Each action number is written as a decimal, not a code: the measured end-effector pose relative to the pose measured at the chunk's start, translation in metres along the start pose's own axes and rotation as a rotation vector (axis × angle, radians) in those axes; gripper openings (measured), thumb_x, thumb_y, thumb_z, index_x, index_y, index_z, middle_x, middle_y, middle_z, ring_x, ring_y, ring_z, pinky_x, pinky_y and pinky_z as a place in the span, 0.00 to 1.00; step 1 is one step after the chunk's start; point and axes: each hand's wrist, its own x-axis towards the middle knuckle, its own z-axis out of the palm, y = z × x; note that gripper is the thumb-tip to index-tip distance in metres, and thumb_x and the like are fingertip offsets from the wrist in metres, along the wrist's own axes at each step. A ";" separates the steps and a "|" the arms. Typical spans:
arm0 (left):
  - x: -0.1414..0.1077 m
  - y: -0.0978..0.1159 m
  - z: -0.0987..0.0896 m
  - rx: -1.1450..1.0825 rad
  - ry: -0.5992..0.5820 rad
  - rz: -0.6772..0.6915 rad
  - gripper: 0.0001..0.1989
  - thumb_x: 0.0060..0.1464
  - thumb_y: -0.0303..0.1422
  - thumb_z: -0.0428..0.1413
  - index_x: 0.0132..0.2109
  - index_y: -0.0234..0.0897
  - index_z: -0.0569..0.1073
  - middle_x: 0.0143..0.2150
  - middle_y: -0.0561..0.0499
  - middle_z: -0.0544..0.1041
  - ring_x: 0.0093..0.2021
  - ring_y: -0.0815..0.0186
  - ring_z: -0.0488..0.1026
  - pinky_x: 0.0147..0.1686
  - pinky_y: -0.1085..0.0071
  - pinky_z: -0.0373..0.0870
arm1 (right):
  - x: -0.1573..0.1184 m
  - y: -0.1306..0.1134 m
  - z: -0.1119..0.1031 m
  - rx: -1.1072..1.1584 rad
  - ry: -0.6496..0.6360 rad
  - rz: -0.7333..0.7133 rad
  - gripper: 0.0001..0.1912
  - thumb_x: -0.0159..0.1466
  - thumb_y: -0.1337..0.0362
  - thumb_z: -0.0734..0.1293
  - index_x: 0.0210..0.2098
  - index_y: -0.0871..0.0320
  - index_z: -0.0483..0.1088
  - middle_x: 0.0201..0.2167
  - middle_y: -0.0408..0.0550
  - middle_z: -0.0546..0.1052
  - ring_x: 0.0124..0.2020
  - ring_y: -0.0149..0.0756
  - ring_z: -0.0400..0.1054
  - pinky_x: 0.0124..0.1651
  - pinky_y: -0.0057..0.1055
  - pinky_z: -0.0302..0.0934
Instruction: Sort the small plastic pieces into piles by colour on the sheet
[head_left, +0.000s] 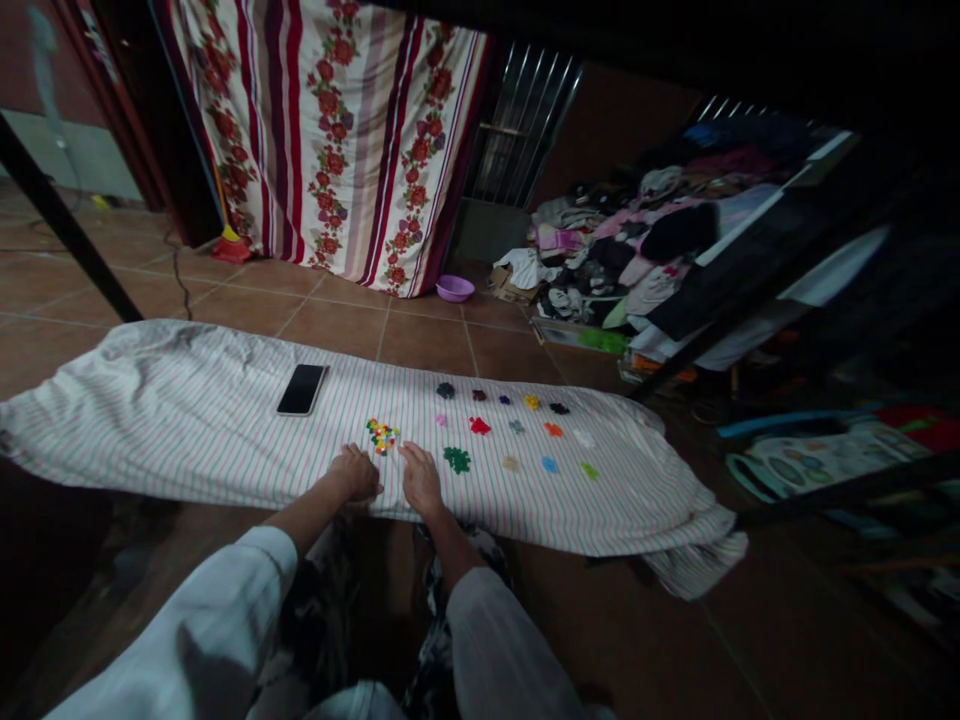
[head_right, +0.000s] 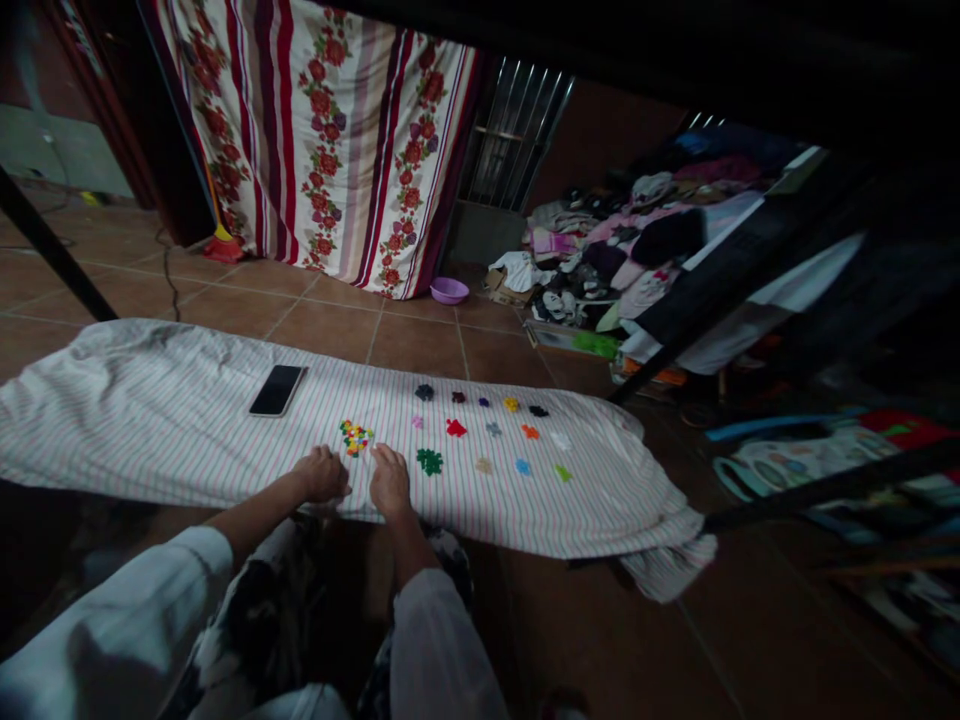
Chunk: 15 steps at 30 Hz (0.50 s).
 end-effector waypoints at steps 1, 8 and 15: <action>0.001 0.001 -0.002 0.010 -0.011 0.019 0.19 0.54 0.44 0.54 0.43 0.33 0.78 0.48 0.32 0.77 0.54 0.46 0.71 0.51 0.52 0.65 | 0.000 0.000 0.000 0.005 0.004 0.000 0.27 0.58 0.79 0.56 0.52 0.61 0.74 0.55 0.56 0.73 0.56 0.40 0.65 0.60 0.40 0.61; 0.010 0.009 -0.004 0.066 -0.031 0.016 0.18 0.54 0.38 0.53 0.44 0.29 0.78 0.46 0.26 0.77 0.51 0.42 0.73 0.48 0.46 0.65 | 0.003 0.005 0.003 0.054 0.050 0.044 0.24 0.58 0.79 0.58 0.47 0.57 0.76 0.52 0.51 0.76 0.54 0.38 0.68 0.59 0.38 0.62; 0.017 0.011 0.000 0.057 -0.059 0.015 0.15 0.52 0.37 0.55 0.42 0.33 0.80 0.46 0.28 0.78 0.52 0.40 0.73 0.47 0.45 0.64 | 0.024 0.003 -0.003 0.022 0.005 0.079 0.22 0.61 0.75 0.60 0.48 0.55 0.77 0.43 0.49 0.79 0.46 0.36 0.71 0.54 0.32 0.64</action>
